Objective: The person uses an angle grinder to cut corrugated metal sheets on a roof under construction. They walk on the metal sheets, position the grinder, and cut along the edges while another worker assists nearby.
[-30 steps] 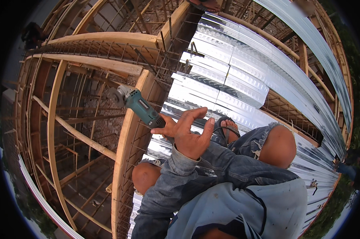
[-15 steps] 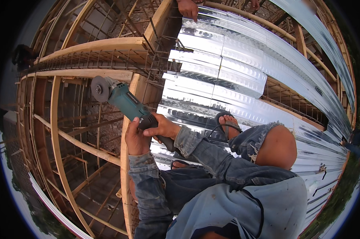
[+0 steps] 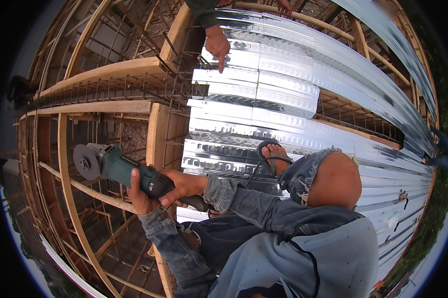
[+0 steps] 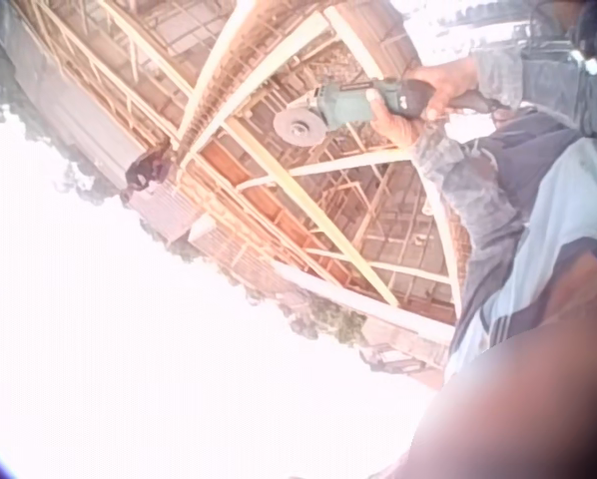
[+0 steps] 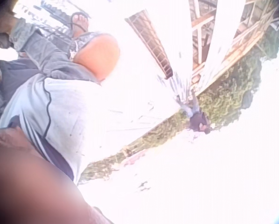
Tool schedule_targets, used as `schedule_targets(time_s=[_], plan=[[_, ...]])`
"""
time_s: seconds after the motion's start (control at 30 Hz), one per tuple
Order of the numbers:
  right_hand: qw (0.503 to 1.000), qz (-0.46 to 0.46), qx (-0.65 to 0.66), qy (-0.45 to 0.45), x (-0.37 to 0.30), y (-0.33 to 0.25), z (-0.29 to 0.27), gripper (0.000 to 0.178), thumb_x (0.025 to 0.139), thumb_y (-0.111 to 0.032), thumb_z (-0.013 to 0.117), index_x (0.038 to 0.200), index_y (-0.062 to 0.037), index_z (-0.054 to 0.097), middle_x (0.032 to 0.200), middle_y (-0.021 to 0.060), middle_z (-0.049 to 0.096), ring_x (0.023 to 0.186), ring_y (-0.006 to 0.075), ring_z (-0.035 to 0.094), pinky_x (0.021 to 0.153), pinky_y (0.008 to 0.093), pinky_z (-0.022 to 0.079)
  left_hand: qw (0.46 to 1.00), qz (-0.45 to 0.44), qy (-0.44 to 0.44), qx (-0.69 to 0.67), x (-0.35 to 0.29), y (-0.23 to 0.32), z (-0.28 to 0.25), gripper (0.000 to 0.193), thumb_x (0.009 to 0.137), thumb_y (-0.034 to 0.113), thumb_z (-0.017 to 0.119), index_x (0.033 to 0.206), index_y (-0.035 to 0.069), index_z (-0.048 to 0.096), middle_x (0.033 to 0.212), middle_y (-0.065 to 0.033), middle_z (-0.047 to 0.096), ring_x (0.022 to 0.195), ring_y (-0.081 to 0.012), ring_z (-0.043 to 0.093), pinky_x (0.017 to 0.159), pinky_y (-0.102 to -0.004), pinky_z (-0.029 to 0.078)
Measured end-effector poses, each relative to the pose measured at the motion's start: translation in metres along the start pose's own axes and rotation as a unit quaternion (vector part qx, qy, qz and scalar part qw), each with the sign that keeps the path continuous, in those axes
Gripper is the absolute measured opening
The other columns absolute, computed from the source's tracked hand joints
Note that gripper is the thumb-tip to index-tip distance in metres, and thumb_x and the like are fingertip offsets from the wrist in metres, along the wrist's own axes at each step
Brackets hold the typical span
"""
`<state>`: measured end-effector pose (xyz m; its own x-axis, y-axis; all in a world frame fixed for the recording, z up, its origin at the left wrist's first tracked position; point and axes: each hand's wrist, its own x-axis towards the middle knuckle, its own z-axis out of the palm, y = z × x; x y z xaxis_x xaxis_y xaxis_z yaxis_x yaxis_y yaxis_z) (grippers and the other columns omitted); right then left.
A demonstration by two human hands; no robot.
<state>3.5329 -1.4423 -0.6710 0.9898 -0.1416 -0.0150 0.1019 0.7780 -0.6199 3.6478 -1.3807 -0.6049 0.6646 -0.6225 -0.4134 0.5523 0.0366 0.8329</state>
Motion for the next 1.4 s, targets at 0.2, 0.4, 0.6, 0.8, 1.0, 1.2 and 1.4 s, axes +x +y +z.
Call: schedule_targets(time_s=[0.2, 0.4, 0.6, 0.8, 1.0, 1.2, 1.4], plan=[[1.0, -0.003, 0.011, -0.013, 0.002, 0.004, 0.0, 0.069, 0.068, -0.027, 0.079, 0.114, 0.0043, 0.038, 0.071, 0.0061, 0.056, 0.044, 0.0097, 0.053, 0.036, 0.022, 0.045, 0.997, 0.02, 0.025, 0.064, 0.0, -0.001, -0.003, 0.029, 0.081, 0.017, 0.065, 0.099, -0.004, 0.057, 0.086, -0.0095, 0.061, 0.075, -0.0174, 0.061, 0.066, -0.028, 0.052], [1.0, -0.005, 0.013, -0.001, 0.0, 0.006, -0.002, 0.061, 0.068, -0.031, 0.079, 0.108, 0.0018, 0.045, 0.071, 0.0045, 0.055, 0.045, 0.0092, 0.054, 0.037, 0.0223, 0.046, 0.995, 0.005, 0.029, 0.098, 0.004, -0.006, -0.005, 0.036, 0.082, 0.028, 0.064, 0.099, -0.002, 0.057, 0.083, -0.01, 0.061, 0.073, -0.0174, 0.061, 0.066, -0.0283, 0.051], [1.0, -0.006, 0.019, 0.01, 0.001, 0.01, -0.004, 0.059, 0.067, -0.032, 0.079, 0.104, 0.001, 0.048, 0.07, 0.0038, 0.054, 0.045, 0.0095, 0.054, 0.036, 0.0229, 0.047, 0.991, 0.023, 0.043, 0.127, 0.003, -0.007, 0.0, 0.034, 0.082, 0.029, 0.064, 0.095, -0.002, 0.058, 0.082, -0.0093, 0.061, 0.071, -0.0167, 0.06, 0.064, -0.0278, 0.051], [1.0, 0.007, 0.028, 0.004, -0.001, 0.006, -0.003, 0.061, 0.066, -0.03, 0.08, 0.105, 0.0012, 0.047, 0.068, 0.0034, 0.054, 0.044, 0.0095, 0.053, 0.035, 0.0233, 0.046, 0.991, 0.017, 0.05, 0.123, 0.003, -0.008, 0.001, 0.031, 0.082, 0.027, 0.064, 0.094, -0.001, 0.059, 0.081, -0.0082, 0.061, 0.069, -0.016, 0.06, 0.063, -0.0279, 0.05], [0.998, 0.034, -0.038, 0.026, 0.003, -0.015, 0.009, 0.059, 0.067, -0.026, 0.081, 0.106, 0.0026, 0.047, 0.067, 0.0044, 0.057, 0.045, 0.0098, 0.054, 0.037, 0.0224, 0.045, 0.993, 0.065, 0.035, 0.097, 0.002, 0.0, 0.004, 0.033, 0.082, 0.027, 0.063, 0.099, 0.0, 0.057, 0.086, -0.0086, 0.06, 0.075, -0.0163, 0.059, 0.066, -0.0279, 0.05], [0.973, 0.095, -0.211, -0.008, 0.035, -0.068, 0.011, 0.064, 0.061, -0.028, 0.084, 0.107, 0.0001, 0.05, 0.072, 0.006, 0.059, 0.052, 0.0127, 0.058, 0.042, 0.0248, 0.049, 0.992, 0.125, 0.002, -0.01, 0.015, 0.017, 0.008, 0.043, 0.084, 0.033, 0.06, 0.108, -0.001, 0.053, 0.097, -0.0104, 0.058, 0.091, -0.0184, 0.057, 0.077, -0.0308, 0.05], [0.939, 0.226, -0.258, -0.036, 0.034, -0.123, 0.006, 0.053, 0.061, -0.014, 0.081, 0.104, -0.0019, 0.053, 0.07, 0.0081, 0.059, 0.051, 0.0156, 0.058, 0.04, 0.0261, 0.049, 0.987, 0.146, -0.006, -0.073, 0.02, 0.003, 0.022, 0.048, 0.085, 0.035, 0.06, 0.115, 0.0, 0.049, 0.104, -0.0111, 0.057, 0.096, -0.0209, 0.057, 0.085, -0.0353, 0.048]])
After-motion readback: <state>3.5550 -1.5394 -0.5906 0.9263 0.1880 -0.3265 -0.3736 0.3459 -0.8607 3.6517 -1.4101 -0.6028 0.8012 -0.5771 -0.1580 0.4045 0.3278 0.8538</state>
